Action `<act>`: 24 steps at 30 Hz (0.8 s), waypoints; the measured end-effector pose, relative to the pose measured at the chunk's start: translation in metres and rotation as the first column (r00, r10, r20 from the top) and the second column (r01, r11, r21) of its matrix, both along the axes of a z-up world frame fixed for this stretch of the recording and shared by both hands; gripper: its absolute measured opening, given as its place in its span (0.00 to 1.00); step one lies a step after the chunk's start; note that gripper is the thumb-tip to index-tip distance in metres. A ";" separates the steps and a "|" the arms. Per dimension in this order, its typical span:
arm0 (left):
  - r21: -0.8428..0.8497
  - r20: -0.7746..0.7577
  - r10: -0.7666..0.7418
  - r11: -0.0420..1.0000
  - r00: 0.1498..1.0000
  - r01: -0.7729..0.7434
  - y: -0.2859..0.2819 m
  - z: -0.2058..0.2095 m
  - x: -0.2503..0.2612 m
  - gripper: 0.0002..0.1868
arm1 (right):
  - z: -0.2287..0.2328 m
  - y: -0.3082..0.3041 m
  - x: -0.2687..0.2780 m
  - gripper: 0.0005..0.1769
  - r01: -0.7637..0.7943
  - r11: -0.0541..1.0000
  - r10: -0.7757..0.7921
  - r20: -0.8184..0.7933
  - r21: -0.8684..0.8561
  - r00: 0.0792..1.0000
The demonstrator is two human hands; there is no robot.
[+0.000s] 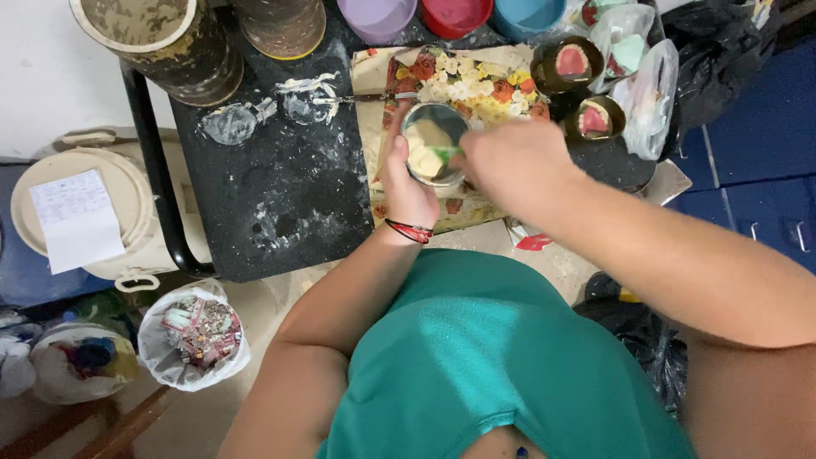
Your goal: Mixing dental stone in a bowl and pouring it into multiple molds using a spatula
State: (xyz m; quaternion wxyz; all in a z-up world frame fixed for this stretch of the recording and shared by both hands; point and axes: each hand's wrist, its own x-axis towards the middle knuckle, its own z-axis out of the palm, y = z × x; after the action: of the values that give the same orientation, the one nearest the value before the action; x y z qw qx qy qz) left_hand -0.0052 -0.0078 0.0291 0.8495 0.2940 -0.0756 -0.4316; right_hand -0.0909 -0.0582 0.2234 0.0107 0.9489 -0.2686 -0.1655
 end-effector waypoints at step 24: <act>0.015 -0.146 -0.145 0.989 0.979 0.148 0.001 -0.022 -0.015 0.37 | -0.023 -0.016 -0.046 0.14 -0.265 0.848 0.333 0.071 -0.459 0.940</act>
State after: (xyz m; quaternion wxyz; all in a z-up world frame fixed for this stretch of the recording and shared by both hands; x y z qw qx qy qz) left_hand -0.0200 -0.0067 0.0074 0.8147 0.2665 -0.0295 -0.5141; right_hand -0.1370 -0.0745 0.2000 0.2320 0.9611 -0.1479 -0.0255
